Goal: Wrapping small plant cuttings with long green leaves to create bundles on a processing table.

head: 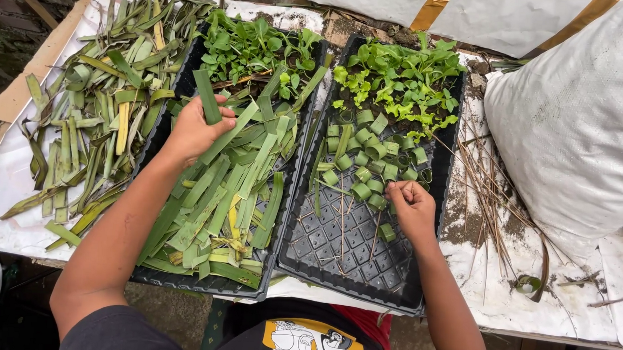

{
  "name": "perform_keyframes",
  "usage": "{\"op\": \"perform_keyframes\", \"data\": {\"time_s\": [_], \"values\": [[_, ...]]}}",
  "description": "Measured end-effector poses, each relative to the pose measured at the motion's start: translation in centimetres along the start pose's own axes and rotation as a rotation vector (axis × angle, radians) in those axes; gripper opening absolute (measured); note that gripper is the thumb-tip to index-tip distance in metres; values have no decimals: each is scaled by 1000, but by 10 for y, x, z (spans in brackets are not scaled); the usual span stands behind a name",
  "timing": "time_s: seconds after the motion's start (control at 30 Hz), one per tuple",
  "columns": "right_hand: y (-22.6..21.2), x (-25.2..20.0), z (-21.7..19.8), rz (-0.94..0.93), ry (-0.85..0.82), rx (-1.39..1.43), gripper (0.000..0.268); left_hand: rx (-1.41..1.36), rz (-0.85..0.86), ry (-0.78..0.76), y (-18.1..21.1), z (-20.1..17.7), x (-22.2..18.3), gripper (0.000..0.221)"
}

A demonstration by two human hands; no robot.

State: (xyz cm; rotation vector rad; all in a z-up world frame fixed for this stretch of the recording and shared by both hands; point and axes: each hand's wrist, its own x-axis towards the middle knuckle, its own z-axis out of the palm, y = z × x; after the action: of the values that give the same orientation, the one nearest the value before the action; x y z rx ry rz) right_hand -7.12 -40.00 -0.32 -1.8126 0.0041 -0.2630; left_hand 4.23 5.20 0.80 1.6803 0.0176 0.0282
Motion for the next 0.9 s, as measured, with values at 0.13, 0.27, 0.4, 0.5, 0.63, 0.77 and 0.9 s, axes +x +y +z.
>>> {"op": "perform_keyframes", "data": {"time_s": [0.13, 0.27, 0.4, 0.5, 0.63, 0.77, 0.9], "values": [[3, -1, -1, 10, 0, -4, 54, 333, -12, 14, 41, 5, -19, 75], [0, 0, -1, 18, -4, -6, 53, 828, -65, 66, 77, 19, -39, 91], [-4, -3, 0, 19, -4, 9, 52, 1407, 31, 235, 51, 8, -25, 90], [-4, -3, -1, 24, -11, 5, 53, 1233, 45, 104, 9, -9, -3, 33], [-2, -2, -1, 18, -22, -16, 53, 1216, -150, -136, -6, -1, -9, 43], [3, -2, -2, 12, -27, -8, 53, 1286, -129, -165, -38, -3, -1, 44], [1, -2, -2, 18, -29, -15, 53, 1009, 26, -157, 62, 39, -43, 39]]}}
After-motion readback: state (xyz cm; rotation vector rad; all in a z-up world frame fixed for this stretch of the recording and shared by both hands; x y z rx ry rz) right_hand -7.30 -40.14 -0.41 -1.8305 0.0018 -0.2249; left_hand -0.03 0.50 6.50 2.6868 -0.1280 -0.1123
